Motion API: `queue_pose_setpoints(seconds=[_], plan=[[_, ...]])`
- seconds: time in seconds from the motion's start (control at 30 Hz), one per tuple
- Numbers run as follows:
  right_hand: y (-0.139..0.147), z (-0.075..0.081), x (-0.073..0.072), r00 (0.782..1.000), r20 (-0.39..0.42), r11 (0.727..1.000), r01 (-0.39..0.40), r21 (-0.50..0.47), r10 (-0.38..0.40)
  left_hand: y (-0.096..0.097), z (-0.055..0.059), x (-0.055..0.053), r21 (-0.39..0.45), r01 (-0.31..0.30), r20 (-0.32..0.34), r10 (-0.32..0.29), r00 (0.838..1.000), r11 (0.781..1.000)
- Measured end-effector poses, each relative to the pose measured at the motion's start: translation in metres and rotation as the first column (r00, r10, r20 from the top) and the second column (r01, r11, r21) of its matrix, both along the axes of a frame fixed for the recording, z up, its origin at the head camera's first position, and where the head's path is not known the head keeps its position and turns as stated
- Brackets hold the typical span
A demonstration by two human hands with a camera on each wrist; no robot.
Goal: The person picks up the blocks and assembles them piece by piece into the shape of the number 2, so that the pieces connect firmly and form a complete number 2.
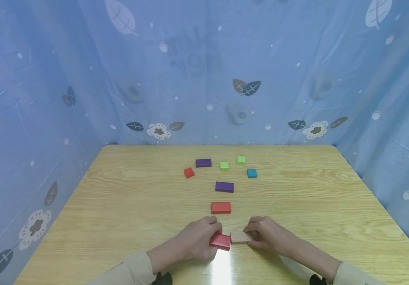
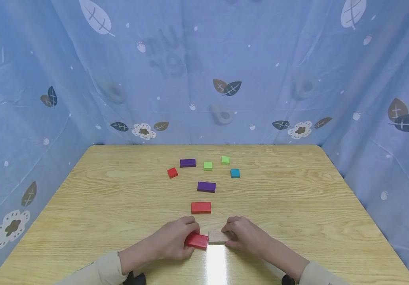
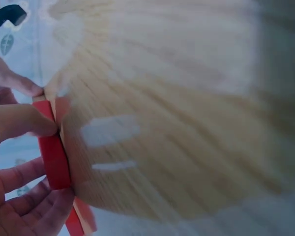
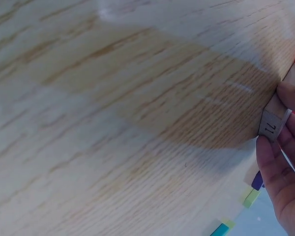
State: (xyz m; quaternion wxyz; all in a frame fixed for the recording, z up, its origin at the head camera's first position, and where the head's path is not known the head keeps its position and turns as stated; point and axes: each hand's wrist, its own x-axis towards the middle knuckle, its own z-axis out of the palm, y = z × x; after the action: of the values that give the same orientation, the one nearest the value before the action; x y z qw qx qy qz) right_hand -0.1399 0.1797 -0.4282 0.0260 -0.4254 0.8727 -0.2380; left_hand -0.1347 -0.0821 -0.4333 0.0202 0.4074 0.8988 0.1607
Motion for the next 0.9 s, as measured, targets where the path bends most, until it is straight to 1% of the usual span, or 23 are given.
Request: queue_pose_setpoints(seconds=[0.27, 0.33, 0.4, 0.47, 0.5, 0.53, 0.6, 0.63, 0.67, 0.7, 0.73, 0.8, 0.87, 0.9], plan=[[-0.001, 0.0, -0.001, 0.999, 0.037, 1.0, 0.018, 0.007, -0.019, -0.002, 0.006, -0.002, -0.039, 0.011, 0.043, -0.009, 0.999, 0.999], [-0.001, 0.0, -0.001, 0.999, 0.041, 1.0, 0.02, 0.005, -0.02, -0.004, 0.007, -0.004, -0.04, 0.026, 0.075, -0.023, 0.997, 0.999], [-0.001, 0.0, -0.001, 0.999, 0.047, 1.0, 0.021, 0.002, -0.021, -0.006, 0.009, -0.007, -0.027, 0.048, 0.129, -0.044, 0.991, 0.998], [-0.002, 0.0, -0.001, 0.999, 0.05, 1.0, 0.021, 0.0, -0.021, -0.01, 0.014, -0.014, 0.0, 0.06, 0.192, -0.059, 0.98, 0.998], [-0.002, 0.0, -0.002, 0.998, 0.052, 1.0, 0.019, -0.002, -0.019, -0.012, 0.016, -0.019, 0.024, 0.064, 0.223, -0.068, 0.972, 0.998], [-0.002, 0.001, -0.002, 0.998, 0.053, 1.0, 0.02, -0.003, -0.02, -0.014, 0.019, -0.025, 0.056, 0.066, 0.253, -0.078, 0.964, 0.996], [-0.002, 0.001, -0.002, 0.998, 0.059, 1.0, 0.024, 0.0, -0.024, -0.018, 0.025, -0.041, 0.144, 0.054, 0.319, -0.098, 0.943, 0.988], [-0.002, 0.001, -0.002, 0.998, 0.057, 1.0, 0.027, 0.002, -0.027, -0.02, 0.027, -0.05, 0.191, 0.043, 0.348, -0.109, 0.931, 0.981], [-0.002, 0.001, -0.002, 0.998, 0.058, 1.0, 0.03, 0.005, -0.031, -0.022, 0.028, -0.06, 0.244, 0.037, 0.381, -0.131, 0.915, 0.969], [-0.001, 0.002, -0.002, 0.998, 0.059, 0.999, 0.034, 0.006, -0.034, -0.023, 0.029, -0.069, 0.303, 0.029, 0.423, -0.162, 0.891, 0.952], [-0.001, 0.002, -0.002, 0.997, 0.062, 0.999, 0.039, 0.007, -0.039, -0.024, 0.029, -0.078, 0.364, 0.015, 0.468, -0.197, 0.862, 0.931], [-0.001, 0.002, -0.002, 0.997, 0.066, 0.999, 0.039, 0.006, -0.039, -0.026, 0.027, -0.093, 0.47, -0.029, 0.55, -0.266, 0.792, 0.882], [-0.001, 0.001, -0.002, 0.997, 0.072, 0.999, 0.033, 0.002, -0.034, -0.026, 0.026, -0.105, 0.553, -0.074, 0.604, -0.338, 0.722, 0.83], [-0.002, 0.001, -0.002, 0.997, 0.074, 1.0, 0.03, -0.001, -0.03, -0.026, 0.025, -0.109, 0.586, -0.102, 0.622, -0.366, 0.692, 0.804]])
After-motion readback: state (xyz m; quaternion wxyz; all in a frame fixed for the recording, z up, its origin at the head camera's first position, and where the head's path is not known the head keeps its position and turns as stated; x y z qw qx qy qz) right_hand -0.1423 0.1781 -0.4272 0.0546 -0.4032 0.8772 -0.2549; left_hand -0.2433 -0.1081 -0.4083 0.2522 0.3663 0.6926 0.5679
